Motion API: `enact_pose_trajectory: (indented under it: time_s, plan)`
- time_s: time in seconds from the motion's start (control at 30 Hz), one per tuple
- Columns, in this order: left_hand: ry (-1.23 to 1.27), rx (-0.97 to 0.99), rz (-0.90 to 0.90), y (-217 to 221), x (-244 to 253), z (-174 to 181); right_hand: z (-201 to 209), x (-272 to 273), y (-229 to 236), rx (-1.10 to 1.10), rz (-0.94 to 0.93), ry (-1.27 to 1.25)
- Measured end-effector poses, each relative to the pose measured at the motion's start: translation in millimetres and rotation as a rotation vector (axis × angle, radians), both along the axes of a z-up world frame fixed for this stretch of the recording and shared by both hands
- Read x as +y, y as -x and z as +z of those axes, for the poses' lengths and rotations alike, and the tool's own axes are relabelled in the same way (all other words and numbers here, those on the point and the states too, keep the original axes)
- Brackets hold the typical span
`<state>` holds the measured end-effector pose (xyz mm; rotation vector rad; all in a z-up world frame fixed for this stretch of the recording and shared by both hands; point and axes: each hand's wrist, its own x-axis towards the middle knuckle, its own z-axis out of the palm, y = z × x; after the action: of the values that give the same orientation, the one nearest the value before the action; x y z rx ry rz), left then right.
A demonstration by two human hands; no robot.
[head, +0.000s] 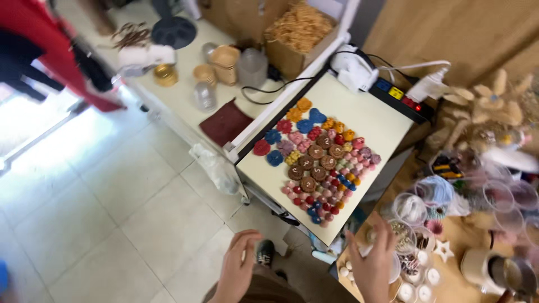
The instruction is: The person assembles a small white cardboard box, places a packaged item inside it, and organizes various items including small containers and dried materials on a work table.
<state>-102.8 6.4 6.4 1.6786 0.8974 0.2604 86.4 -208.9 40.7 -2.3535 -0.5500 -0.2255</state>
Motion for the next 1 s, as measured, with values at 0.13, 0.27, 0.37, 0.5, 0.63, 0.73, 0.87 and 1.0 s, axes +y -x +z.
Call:
enact_pose_trajectory:
  time_s: [0.13,0.27,0.37,0.5,0.63,0.73,0.87,1.0]
  plan:
    - [0.046,0.036,0.127,36.9,-1.2,2.8,-1.7,27.3,18.5,0.092,0.026,-0.026]
    - [-0.020,0.019,0.230,54.5,24.7,-20.2,-9.8,54.0,31.8,-0.064,0.188,-0.042]
    - [-0.012,0.009,0.297,62.5,53.4,-26.0,-17.8,76.6,42.5,0.036,0.198,-0.096]
    - [-0.029,-0.113,0.344,58.9,107.1,-41.6,-20.3,131.7,38.1,-0.054,0.243,-0.076]
    - [0.032,-0.079,0.370,62.7,187.8,-57.1,-0.2,219.2,40.3,-0.008,0.187,-0.033]
    - [-0.005,-0.093,0.365,66.7,261.1,-50.5,24.8,299.9,43.8,0.052,0.184,-0.040]
    - [-0.081,-0.134,0.324,69.1,354.3,-19.5,50.7,389.5,42.7,-0.079,0.253,-0.064]
    - [-0.118,-0.135,0.201,51.1,423.1,7.9,60.7,443.9,13.4,0.008,0.179,0.010]
